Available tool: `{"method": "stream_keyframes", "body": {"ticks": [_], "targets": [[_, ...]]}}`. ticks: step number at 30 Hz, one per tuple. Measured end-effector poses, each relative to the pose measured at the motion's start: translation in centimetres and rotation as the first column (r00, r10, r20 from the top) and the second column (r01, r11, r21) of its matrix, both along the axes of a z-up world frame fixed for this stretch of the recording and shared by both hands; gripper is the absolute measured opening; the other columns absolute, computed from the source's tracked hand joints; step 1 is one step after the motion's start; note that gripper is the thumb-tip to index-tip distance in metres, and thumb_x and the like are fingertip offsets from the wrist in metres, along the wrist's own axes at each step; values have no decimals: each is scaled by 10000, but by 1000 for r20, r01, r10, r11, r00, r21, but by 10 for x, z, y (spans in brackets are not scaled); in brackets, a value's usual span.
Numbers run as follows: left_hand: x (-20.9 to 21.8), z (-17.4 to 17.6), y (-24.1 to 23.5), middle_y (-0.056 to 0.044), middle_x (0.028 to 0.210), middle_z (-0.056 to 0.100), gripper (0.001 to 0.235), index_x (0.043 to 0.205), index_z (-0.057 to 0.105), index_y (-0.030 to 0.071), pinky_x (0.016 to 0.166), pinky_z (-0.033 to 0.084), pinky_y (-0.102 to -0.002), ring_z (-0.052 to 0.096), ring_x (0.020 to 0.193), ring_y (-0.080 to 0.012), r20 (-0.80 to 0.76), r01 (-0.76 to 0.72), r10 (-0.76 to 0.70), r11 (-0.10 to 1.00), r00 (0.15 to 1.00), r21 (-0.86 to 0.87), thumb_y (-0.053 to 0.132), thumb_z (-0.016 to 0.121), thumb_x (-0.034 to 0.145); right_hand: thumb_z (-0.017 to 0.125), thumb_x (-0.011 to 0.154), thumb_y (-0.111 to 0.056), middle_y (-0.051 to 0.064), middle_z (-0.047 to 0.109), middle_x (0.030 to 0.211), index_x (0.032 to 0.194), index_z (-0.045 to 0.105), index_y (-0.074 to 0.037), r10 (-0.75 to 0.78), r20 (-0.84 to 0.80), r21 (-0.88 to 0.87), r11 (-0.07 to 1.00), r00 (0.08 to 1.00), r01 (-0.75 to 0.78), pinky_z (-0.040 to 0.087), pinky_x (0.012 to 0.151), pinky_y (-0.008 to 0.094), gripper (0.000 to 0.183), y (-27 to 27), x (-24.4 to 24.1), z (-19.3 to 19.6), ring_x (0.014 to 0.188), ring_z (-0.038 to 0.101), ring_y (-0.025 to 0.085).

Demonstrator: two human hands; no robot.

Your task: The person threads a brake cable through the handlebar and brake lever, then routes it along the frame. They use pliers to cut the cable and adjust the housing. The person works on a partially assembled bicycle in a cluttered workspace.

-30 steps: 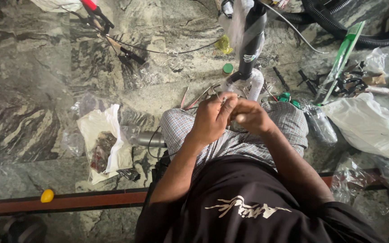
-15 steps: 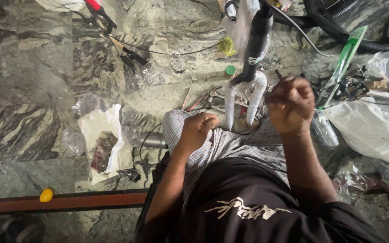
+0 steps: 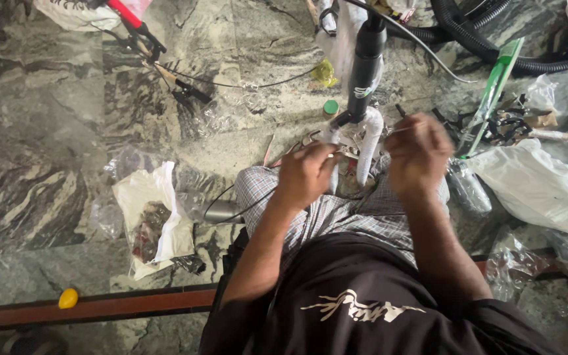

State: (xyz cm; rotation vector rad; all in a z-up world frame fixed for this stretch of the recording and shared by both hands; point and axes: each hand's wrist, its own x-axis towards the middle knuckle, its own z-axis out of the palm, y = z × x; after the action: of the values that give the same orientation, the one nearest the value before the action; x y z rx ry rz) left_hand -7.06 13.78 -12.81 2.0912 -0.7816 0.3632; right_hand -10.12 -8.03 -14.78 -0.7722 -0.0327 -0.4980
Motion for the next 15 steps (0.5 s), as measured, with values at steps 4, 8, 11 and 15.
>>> {"method": "stream_keyframes", "body": {"ticks": [4,8,11,15], "targets": [[1,2,25,-116,892,754,112,988,719,62,581,578,-329,746,725,-230,108,-33,38,998,993,-54,132,763,912,623,1127,-104,134,725,951,1127,707,-19,-89,97,113,991,991,77,571,596,266,119,-47,7,19,671,672,128],[3,3,16,-96,862,763,95,984,710,66,530,553,-321,734,662,-205,69,-7,11,998,998,-58,125,770,939,591,1111,-119,131,731,983,1106,709,-38,9,152,51,999,988,-17,574,600,247,143,-28,9,21,704,680,126],[8,4,-8,-77,871,770,82,990,704,76,491,528,-314,717,612,-190,108,8,-6,1000,994,-16,104,765,943,601,1058,-87,116,729,1035,1051,693,-35,40,-129,-64,997,991,-48,616,644,336,106,21,5,12,769,701,169],[12,13,-13,-53,891,753,123,1023,693,85,523,533,-296,697,630,-165,173,45,-38,998,984,-34,26,716,918,579,1124,-140,121,720,1079,1099,697,-12,82,-53,-149,985,995,-90,613,766,324,175,35,4,14,897,708,181]]}}
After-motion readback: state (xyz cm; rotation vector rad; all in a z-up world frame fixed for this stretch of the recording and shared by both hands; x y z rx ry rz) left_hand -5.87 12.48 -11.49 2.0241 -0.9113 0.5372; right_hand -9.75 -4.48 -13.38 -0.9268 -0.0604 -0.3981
